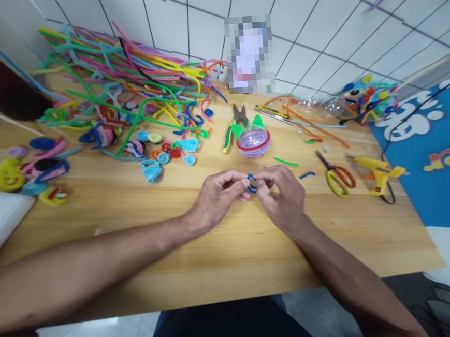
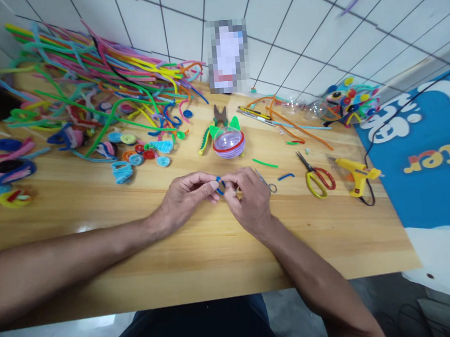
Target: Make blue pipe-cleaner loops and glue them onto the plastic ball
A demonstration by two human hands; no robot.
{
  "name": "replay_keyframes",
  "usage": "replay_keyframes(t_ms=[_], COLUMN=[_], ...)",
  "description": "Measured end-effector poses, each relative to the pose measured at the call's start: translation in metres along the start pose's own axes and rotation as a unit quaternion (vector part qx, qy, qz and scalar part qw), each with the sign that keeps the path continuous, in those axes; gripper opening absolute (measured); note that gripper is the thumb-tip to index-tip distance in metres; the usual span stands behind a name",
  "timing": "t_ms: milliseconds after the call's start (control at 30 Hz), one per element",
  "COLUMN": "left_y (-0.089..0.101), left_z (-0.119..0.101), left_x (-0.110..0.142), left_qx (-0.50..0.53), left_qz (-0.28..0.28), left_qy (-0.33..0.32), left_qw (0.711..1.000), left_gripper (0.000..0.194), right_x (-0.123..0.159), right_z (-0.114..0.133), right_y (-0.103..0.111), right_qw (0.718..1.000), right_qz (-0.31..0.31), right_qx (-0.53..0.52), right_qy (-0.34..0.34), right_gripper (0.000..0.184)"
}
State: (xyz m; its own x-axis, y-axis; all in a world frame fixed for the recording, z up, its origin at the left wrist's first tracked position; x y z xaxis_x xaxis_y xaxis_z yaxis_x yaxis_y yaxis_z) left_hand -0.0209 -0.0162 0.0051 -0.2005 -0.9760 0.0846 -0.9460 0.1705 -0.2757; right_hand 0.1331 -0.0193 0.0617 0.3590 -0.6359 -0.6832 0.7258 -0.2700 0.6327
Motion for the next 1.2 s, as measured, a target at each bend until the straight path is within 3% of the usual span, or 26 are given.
replay_keyframes(t_ms=[1200], left_y=[-0.0005], left_z=[-0.0010], left_x=[-0.0001], left_qx=[-0.013], left_qz=[0.001], left_qy=[0.003], left_qw=[1.000], left_gripper=[0.033], right_x=[0.0008], right_z=[0.0004], right_y=[0.0007], right_qw=[1.000], right_qz=[-0.001], right_qx=[-0.004], right_qy=[0.006], right_gripper=[0.026])
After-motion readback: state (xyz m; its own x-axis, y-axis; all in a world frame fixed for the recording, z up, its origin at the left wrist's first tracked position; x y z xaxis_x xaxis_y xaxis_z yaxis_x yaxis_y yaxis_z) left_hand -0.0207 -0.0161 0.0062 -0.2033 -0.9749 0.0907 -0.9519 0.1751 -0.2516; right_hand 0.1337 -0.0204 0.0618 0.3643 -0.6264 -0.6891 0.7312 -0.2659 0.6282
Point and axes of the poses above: each hand's wrist, its own x-axis away from the middle knuckle, its own y-axis out of the back of the hand, z = x × y, the point moved 5 cm from there along -x, towards the middle knuckle, and after that the axes turned 7 degrees about -x, right-handed, at the moved point
